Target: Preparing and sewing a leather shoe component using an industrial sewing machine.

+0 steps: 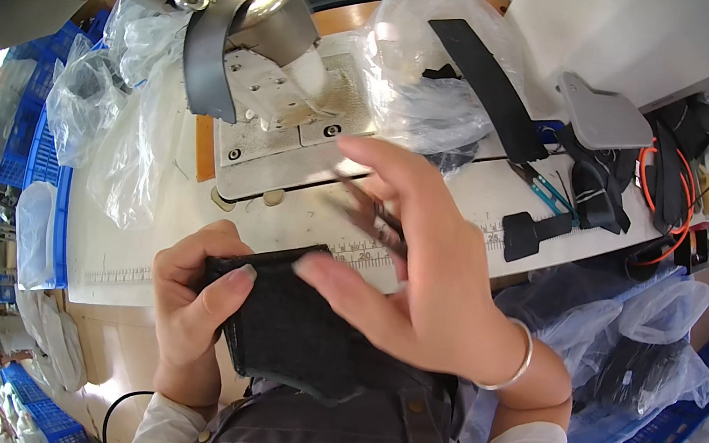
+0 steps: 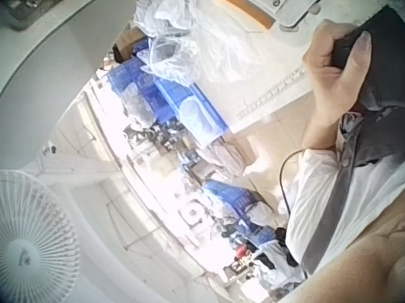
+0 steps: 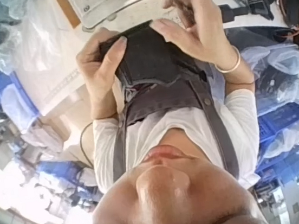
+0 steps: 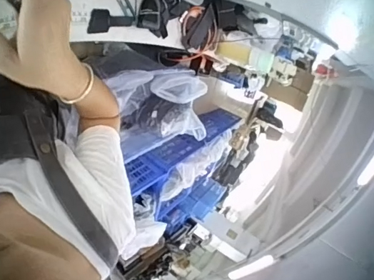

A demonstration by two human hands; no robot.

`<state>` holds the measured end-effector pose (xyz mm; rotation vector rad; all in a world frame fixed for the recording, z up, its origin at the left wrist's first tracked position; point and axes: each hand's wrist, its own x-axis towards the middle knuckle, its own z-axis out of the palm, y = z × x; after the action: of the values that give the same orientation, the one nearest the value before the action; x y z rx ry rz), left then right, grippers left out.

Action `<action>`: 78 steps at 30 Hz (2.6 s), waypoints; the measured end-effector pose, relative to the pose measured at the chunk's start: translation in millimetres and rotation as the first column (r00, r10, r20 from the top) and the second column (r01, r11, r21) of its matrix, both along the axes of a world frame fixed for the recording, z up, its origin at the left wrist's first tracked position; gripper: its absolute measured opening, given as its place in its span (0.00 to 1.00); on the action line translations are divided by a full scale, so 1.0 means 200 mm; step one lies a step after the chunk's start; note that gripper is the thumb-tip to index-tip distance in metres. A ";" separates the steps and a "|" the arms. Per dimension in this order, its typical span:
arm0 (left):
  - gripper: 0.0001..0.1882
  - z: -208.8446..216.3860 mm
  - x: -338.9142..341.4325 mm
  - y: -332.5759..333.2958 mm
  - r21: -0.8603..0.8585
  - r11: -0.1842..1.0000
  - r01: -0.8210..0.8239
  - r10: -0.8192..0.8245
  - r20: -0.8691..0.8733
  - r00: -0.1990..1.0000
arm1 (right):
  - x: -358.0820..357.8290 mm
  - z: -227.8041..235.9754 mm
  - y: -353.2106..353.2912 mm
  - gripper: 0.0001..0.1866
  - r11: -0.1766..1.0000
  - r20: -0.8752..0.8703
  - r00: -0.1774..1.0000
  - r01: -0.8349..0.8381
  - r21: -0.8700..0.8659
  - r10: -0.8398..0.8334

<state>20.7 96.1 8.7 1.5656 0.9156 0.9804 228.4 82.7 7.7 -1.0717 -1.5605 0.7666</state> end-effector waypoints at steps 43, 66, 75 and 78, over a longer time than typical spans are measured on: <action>0.06 -0.07 0.10 -0.10 0.122 0.984 -0.132 0.091 0.292 0.952 | -0.17 -0.10 -0.09 0.17 0.993 -0.423 0.899 -0.115 0.009 0.108; 0.08 -0.10 0.11 -0.13 -0.208 0.978 -0.022 0.115 0.446 0.888 | -0.14 -0.08 -0.06 0.24 0.869 0.219 0.929 0.170 0.466 -0.299; 0.04 -0.06 0.11 -0.10 -0.316 0.946 -0.072 0.199 0.392 0.898 | -0.06 -0.02 -0.08 0.21 0.931 0.298 0.914 0.177 0.318 -0.276; 0.04 -0.06 0.11 -0.10 -0.286 0.954 -0.087 0.184 0.333 0.925 | -0.05 -0.02 -0.07 0.22 0.877 0.439 0.854 0.041 0.480 -0.280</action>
<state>42.2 76.5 -3.7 1.0630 0.8649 1.1443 218.9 69.2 3.6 -1.0719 -1.9231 -0.0305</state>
